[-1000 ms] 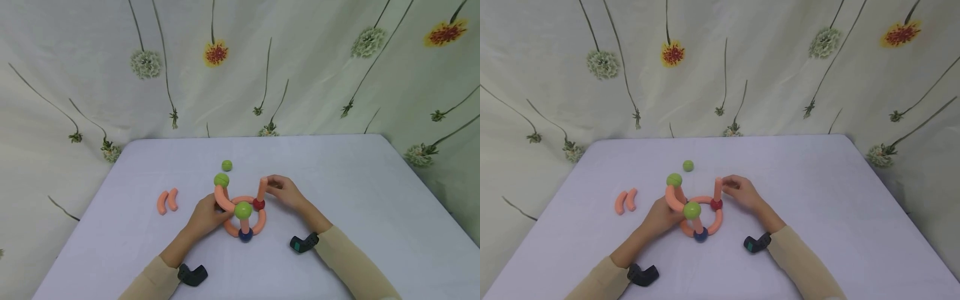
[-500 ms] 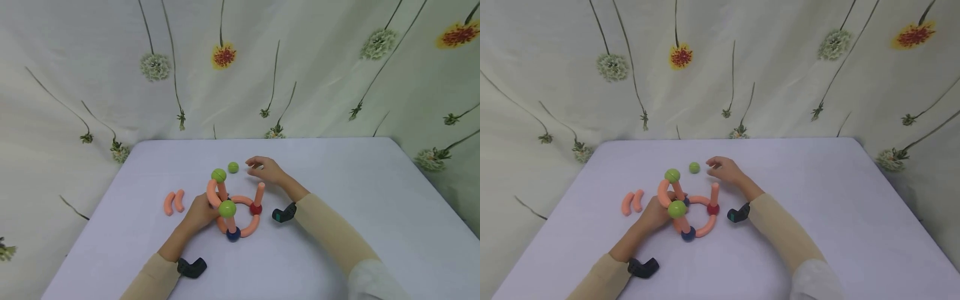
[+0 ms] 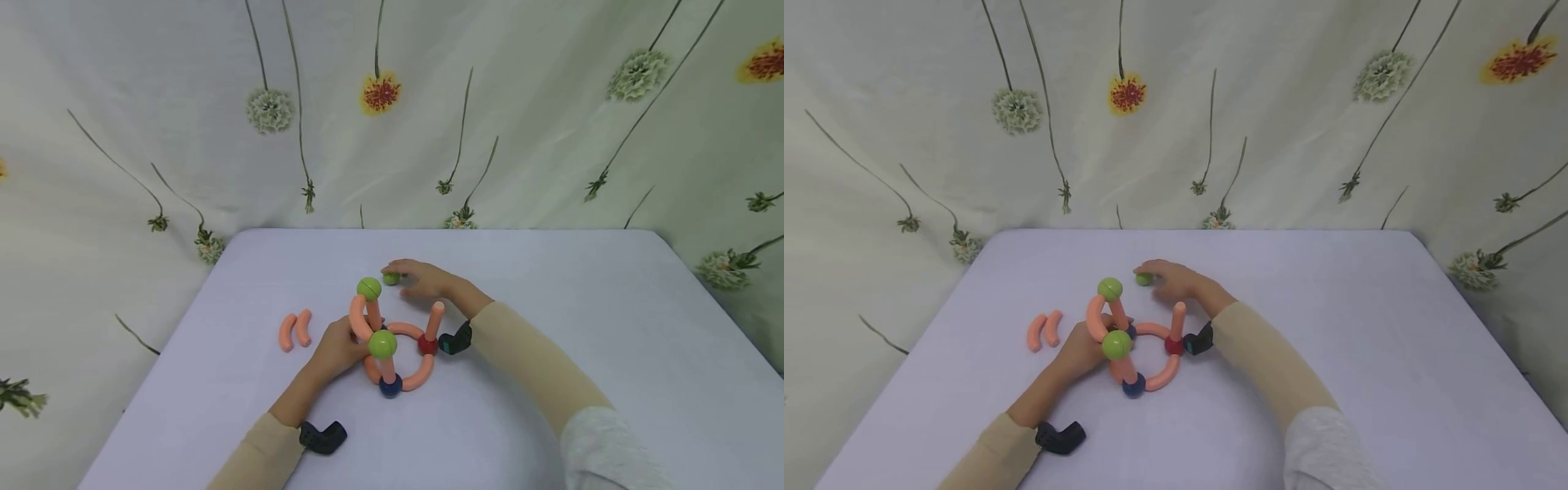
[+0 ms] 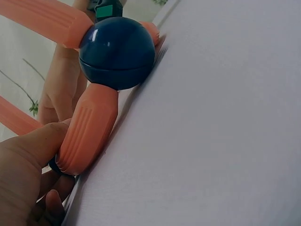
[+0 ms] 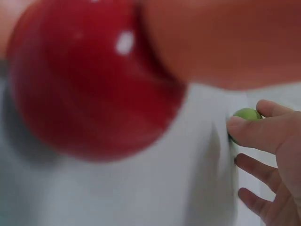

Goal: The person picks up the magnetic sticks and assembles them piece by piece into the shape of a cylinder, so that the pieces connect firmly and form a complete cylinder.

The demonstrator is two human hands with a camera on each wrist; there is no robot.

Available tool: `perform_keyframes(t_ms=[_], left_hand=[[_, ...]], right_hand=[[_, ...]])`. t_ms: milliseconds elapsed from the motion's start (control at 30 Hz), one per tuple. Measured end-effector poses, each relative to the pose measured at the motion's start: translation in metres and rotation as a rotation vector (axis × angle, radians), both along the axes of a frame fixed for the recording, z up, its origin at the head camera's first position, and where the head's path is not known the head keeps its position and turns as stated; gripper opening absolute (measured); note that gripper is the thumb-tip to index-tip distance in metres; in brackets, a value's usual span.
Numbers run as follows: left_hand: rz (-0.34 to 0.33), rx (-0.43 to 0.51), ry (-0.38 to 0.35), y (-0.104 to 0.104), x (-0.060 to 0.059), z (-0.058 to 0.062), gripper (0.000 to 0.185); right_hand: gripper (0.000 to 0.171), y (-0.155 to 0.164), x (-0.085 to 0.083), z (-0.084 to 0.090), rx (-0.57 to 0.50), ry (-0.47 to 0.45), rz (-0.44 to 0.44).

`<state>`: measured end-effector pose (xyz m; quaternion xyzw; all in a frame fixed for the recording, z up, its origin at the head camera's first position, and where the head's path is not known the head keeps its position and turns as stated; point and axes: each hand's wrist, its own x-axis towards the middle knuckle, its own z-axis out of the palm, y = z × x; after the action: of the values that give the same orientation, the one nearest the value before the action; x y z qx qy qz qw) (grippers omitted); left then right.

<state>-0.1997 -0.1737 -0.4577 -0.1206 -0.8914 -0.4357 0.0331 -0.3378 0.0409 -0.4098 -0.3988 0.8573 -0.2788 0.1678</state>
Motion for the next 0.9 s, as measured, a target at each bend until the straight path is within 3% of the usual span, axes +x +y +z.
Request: perform_keyframes(t_ms=[133,300,433,633,900], left_hand=[[-0.002,0.006,-0.006,0.002,0.000,0.000,0.035],[-0.012,0.005,-0.012,0.002,0.000,0.000,0.038],[0.006,0.002,-0.027,0.001,0.001,0.001,0.040],[-0.005,-0.014,0.010,-0.001,0.000,0.000,0.041],[-0.011,0.013,0.015,0.001,0.000,-0.001,0.043]], right_hand=[[0.042,0.003,0.003,-0.006,-0.015,0.063,-0.080],[0.038,0.018,0.015,-0.013,-0.095,0.001,-0.210],[0.040,0.036,0.031,-0.012,-0.270,-0.106,-0.294],[0.042,0.061,0.056,0.000,-0.512,-0.244,-0.378],[0.038,0.078,0.085,0.019,-0.791,-0.340,-0.353]])
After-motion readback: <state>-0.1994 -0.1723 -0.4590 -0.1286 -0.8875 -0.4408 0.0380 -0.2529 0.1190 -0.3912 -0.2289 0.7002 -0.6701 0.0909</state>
